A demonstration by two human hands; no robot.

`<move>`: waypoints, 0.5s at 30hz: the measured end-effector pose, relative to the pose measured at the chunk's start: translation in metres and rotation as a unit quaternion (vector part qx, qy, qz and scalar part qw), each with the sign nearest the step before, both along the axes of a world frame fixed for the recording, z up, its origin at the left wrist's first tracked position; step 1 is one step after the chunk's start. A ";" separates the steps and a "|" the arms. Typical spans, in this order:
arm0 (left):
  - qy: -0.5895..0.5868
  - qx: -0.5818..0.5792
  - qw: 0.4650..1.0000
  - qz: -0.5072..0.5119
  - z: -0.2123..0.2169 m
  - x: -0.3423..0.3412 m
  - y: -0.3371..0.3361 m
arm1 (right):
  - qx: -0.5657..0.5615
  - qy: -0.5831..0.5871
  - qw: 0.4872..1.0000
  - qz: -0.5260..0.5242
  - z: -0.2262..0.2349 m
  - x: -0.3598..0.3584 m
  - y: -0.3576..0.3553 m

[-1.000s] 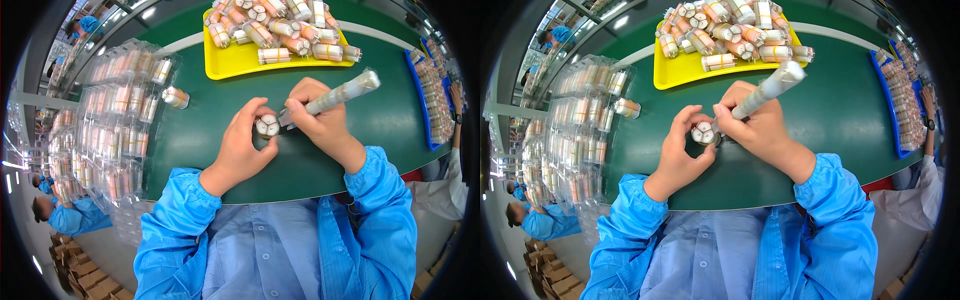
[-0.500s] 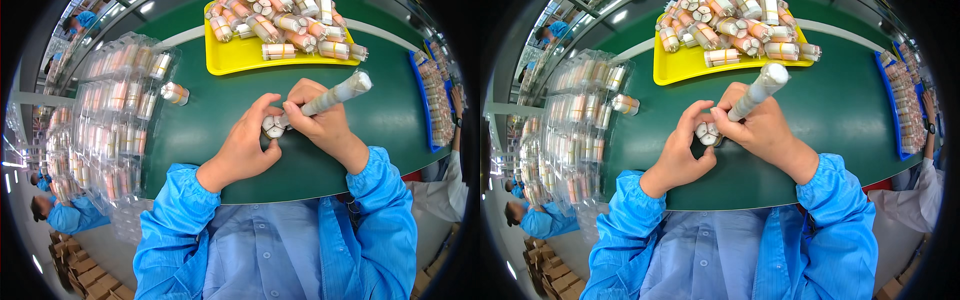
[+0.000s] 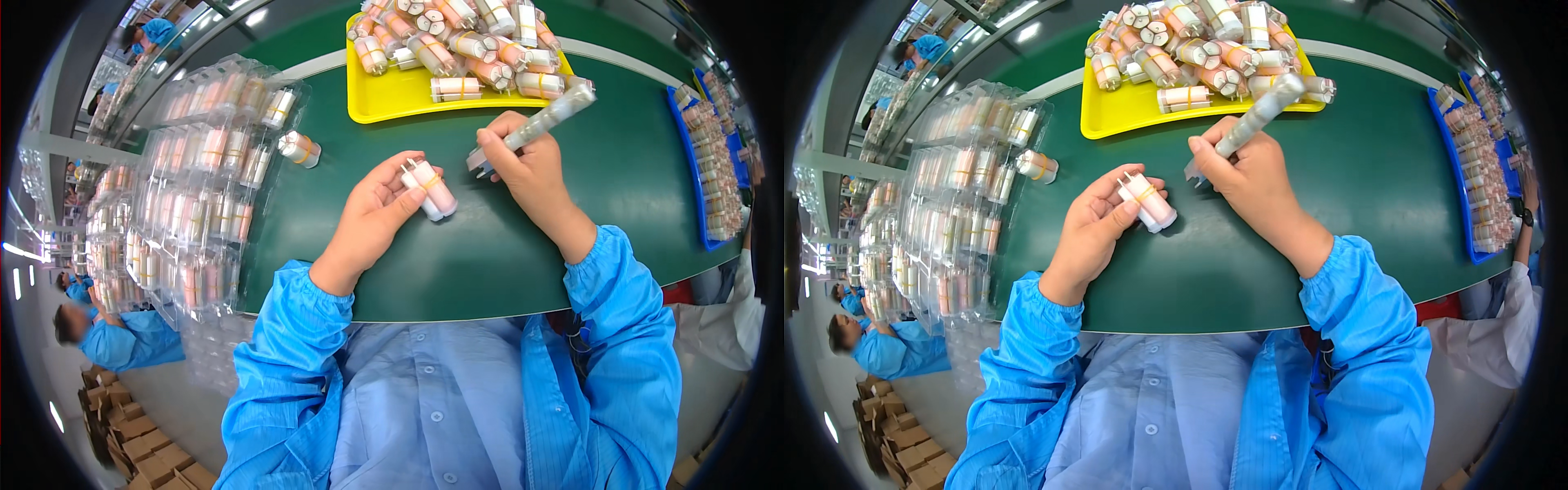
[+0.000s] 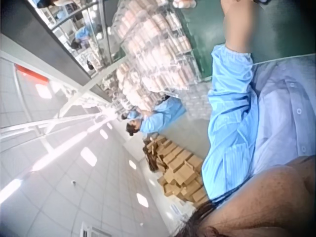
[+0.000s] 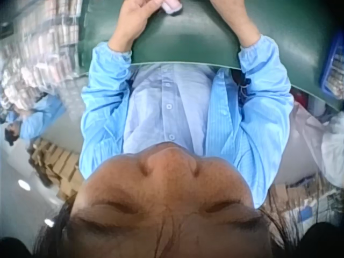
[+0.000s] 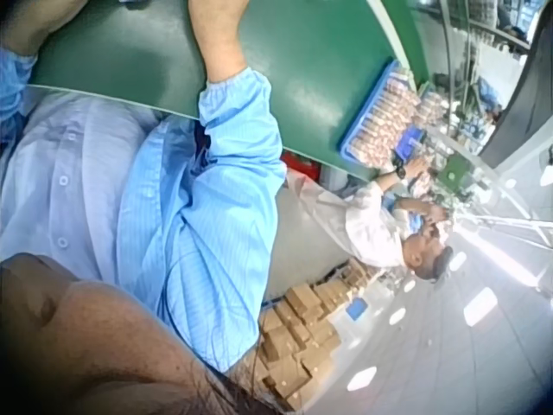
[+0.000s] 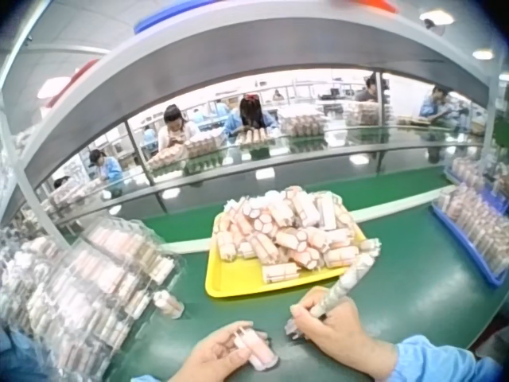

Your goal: The recorder is assembling small electronic components on an industrial assembly line, involving grouping items and labeling or marking them with a tool.

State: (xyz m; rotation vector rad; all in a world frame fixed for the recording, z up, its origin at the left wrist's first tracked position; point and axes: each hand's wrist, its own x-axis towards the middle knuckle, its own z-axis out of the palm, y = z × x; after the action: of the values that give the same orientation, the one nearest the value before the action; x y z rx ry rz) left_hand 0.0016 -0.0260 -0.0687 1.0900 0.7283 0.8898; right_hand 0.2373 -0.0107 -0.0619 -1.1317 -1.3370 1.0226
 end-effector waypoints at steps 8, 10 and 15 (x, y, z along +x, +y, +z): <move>0.133 0.153 0.963 0.179 0.012 -0.034 -0.013 | 0.063 -0.141 0.988 0.005 -0.009 -0.002 -0.001; 0.283 0.206 0.888 0.298 0.008 -0.050 -0.010 | 0.053 -0.113 0.992 0.002 -0.008 -0.005 -0.003; 0.475 0.249 0.737 0.412 -0.001 -0.079 0.011 | 0.125 -0.165 0.978 0.013 -0.014 -0.006 -0.001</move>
State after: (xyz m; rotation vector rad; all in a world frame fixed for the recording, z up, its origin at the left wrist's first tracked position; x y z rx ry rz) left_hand -0.0777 -0.0151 -0.0693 1.7719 2.0301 1.2985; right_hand 0.2313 -0.0115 -0.0758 -1.1241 -1.6945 0.6769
